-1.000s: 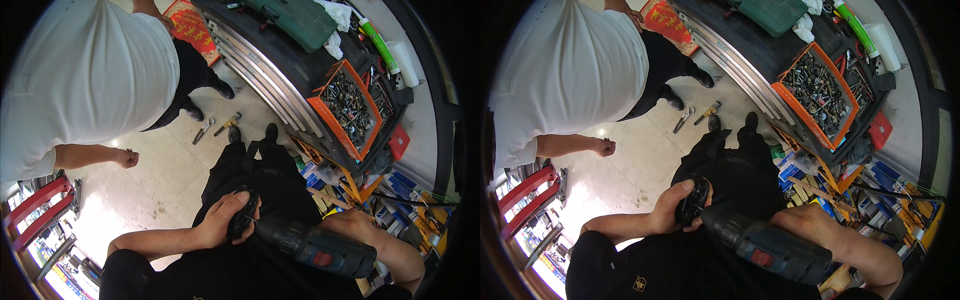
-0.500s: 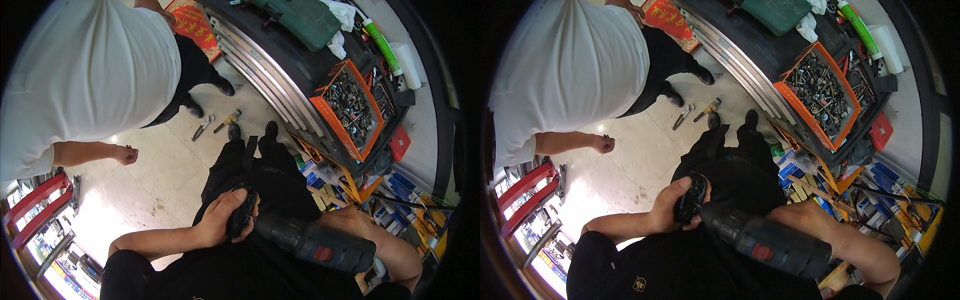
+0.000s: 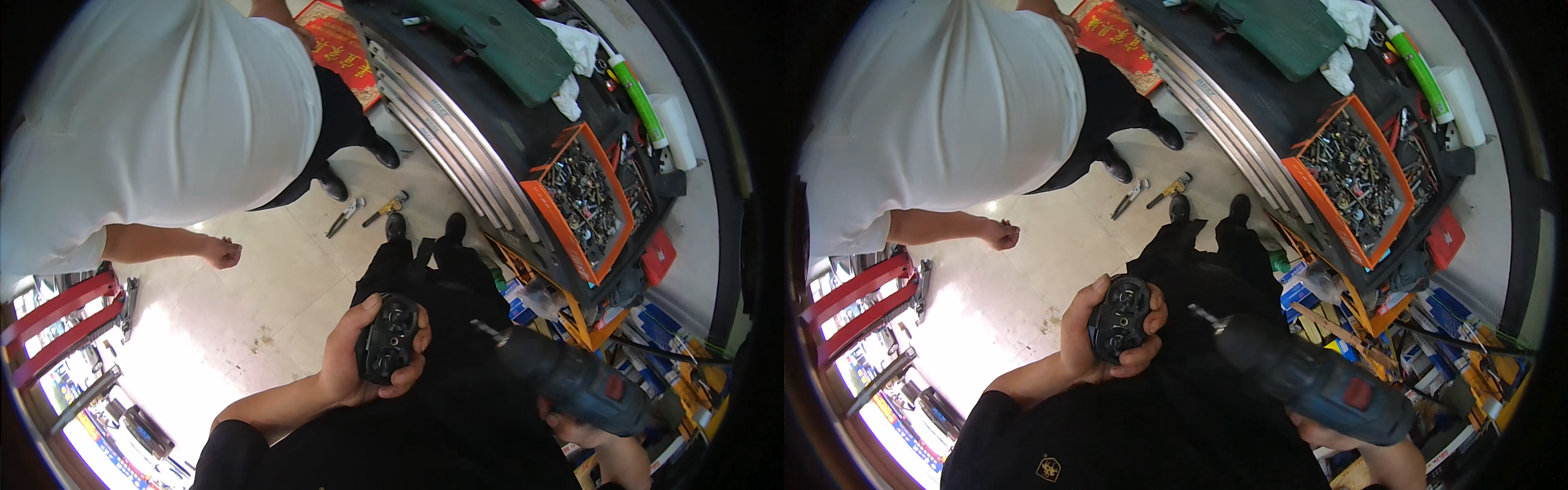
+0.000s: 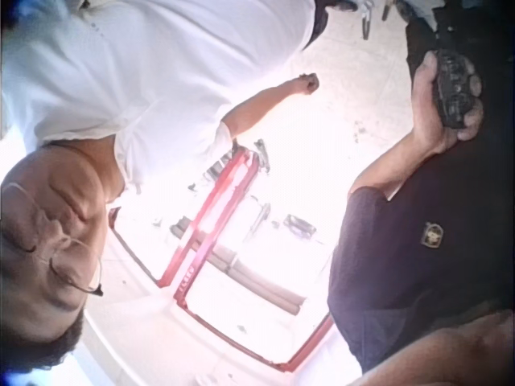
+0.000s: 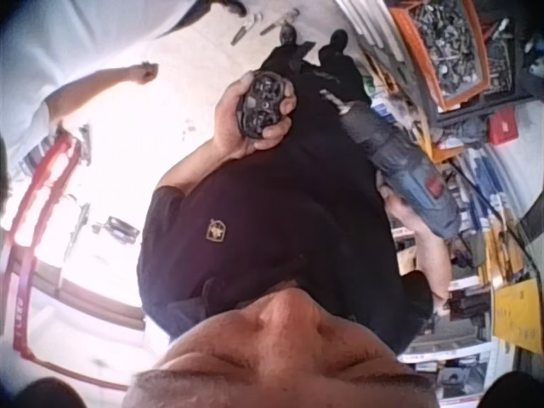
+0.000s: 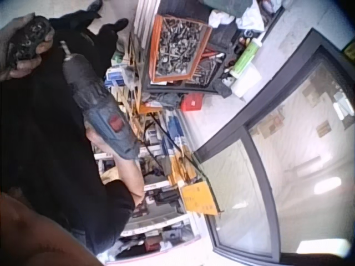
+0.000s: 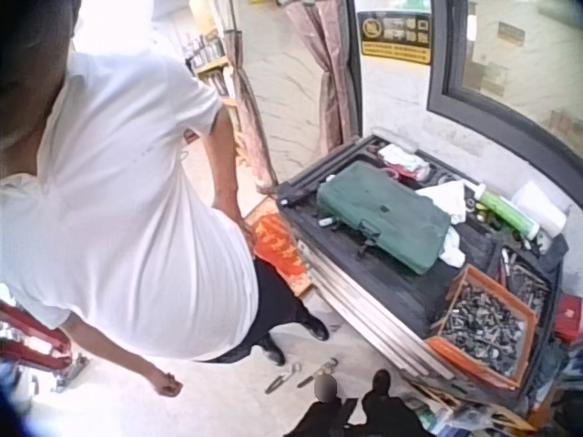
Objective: The person uses pliers and a power drill to adjust and tighten components of a small mechanical part. They manipulate the part with pliers, attach a drill bit, and use the drill to work on the part while seated on the floor.
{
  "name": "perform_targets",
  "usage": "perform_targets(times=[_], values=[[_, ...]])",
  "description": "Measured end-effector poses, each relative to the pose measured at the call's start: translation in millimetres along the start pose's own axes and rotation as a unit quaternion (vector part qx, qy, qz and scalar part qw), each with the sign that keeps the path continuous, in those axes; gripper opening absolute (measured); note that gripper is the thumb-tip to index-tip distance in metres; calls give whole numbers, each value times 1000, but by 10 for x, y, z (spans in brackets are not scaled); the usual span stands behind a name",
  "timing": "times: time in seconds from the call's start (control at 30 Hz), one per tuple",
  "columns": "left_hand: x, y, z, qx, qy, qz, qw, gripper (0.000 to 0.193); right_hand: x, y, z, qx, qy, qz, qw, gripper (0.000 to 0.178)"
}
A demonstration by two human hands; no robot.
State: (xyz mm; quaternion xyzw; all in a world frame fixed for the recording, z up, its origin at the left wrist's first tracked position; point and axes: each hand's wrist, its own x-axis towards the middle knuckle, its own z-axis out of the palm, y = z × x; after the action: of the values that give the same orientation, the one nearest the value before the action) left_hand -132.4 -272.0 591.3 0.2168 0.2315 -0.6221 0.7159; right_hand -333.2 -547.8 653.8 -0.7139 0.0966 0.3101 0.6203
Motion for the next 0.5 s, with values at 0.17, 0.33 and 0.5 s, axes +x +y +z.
perform_targets(times=[0.17,0.33,0.5], values=[[44,-48,67,-113,-136,-12,984,59,-154,-75,50,-158,63,7,985,34],[23,-78,105,-73,-152,-19,986,64,-131,-88,241,-66,29,141,987,44],[27,-134,122,-73,-145,-20,987,65,4,-242,212,44,143,34,988,40]])
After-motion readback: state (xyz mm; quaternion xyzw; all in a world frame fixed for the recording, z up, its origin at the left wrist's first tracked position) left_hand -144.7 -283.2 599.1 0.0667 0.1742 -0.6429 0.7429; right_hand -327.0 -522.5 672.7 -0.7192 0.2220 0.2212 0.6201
